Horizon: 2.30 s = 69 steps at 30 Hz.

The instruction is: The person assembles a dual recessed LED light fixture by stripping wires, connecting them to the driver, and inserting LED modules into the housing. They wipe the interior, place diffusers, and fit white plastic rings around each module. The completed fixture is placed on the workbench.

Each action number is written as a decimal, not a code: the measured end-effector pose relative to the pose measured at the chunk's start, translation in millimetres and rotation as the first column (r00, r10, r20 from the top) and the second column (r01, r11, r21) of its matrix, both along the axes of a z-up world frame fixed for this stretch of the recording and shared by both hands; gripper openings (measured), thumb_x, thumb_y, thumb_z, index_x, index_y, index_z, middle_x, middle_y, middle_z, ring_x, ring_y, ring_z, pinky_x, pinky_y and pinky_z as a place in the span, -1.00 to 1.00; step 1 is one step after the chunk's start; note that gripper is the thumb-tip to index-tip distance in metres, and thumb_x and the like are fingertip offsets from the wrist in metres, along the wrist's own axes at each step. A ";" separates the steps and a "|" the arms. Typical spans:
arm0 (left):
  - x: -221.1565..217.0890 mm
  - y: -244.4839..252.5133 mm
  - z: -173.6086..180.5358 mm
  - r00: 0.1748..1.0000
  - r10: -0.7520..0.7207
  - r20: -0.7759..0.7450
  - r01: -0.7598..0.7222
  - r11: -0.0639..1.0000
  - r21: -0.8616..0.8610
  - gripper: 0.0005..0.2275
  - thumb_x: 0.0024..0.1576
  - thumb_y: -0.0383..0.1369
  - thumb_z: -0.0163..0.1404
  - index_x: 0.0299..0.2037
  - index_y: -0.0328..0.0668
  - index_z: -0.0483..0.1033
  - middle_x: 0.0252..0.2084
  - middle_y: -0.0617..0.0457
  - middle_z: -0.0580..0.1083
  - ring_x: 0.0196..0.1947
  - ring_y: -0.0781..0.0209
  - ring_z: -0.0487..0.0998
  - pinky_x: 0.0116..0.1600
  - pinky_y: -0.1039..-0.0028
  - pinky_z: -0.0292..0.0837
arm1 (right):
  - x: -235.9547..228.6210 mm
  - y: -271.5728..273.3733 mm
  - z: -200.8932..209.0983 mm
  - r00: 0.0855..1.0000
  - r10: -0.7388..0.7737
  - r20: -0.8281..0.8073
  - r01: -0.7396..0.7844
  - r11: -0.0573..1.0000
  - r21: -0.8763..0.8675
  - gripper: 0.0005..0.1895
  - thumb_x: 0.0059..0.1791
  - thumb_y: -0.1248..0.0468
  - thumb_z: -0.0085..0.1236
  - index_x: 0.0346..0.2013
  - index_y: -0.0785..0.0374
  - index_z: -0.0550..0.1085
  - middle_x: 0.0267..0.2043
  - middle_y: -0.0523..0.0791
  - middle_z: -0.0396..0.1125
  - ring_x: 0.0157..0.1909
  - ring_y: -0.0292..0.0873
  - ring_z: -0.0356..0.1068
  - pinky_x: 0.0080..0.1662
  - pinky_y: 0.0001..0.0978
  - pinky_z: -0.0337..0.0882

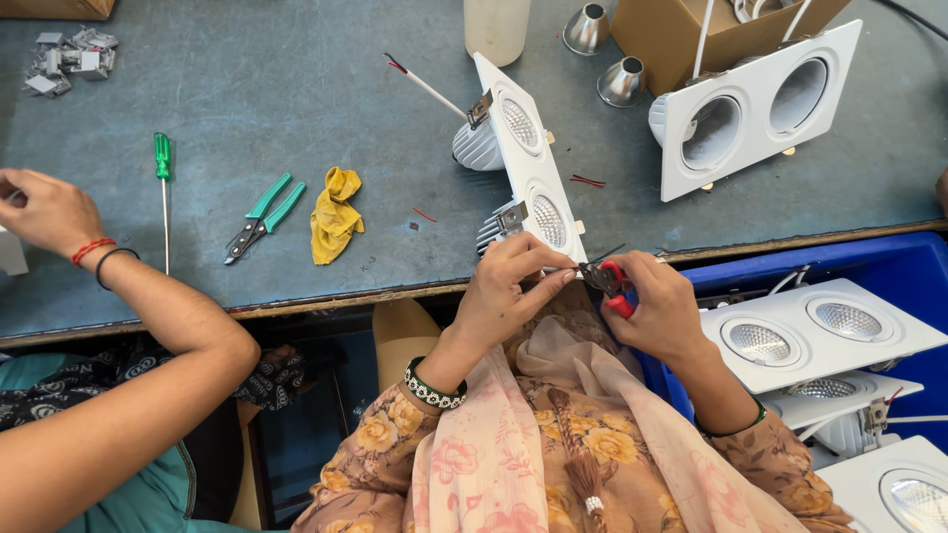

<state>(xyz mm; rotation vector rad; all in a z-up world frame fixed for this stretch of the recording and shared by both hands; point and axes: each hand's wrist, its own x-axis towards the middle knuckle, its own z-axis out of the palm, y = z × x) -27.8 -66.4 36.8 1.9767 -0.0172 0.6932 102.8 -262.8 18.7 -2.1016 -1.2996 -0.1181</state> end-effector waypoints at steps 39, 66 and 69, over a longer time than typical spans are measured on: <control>-3.2 -1.0 -5.5 0.997 0.022 -0.076 -0.013 0.993 0.119 -0.90 0.19 -0.31 0.15 -0.13 0.00 0.66 -0.29 0.14 0.49 -0.24 0.24 0.48 0.01 0.41 0.29 | 12.0 -14.2 -41.0 0.774 0.070 -0.629 0.136 0.952 0.273 -0.84 0.00 0.35 0.12 -0.14 0.33 0.48 -0.29 -0.11 0.39 -0.28 -0.17 0.37 -0.17 -0.34 0.40; 109.7 103.0 -5.2 0.973 0.195 0.127 -0.196 0.981 -0.007 -0.89 0.17 -0.36 0.17 -0.16 -0.16 0.68 -0.25 0.05 0.58 -0.29 0.25 0.63 -0.16 0.47 0.49 | 72.9 78.2 -10.8 0.999 -0.022 -0.023 0.025 0.991 0.129 -0.56 -0.15 0.33 0.23 0.02 0.30 0.46 -0.17 -0.02 0.45 -0.14 0.00 0.46 -0.06 -0.24 0.43; 108.3 95.8 -3.5 0.974 0.206 0.096 -0.202 0.978 -0.054 -0.88 0.16 -0.36 0.17 -0.16 -0.17 0.67 -0.28 0.05 0.57 -0.32 0.23 0.61 -0.18 0.47 0.48 | 85.1 97.2 -14.7 0.991 -0.131 -0.032 0.134 0.987 0.087 -0.58 -0.15 0.26 0.22 0.00 0.24 0.48 -0.19 -0.03 0.44 -0.18 0.03 0.47 -0.14 -0.18 0.45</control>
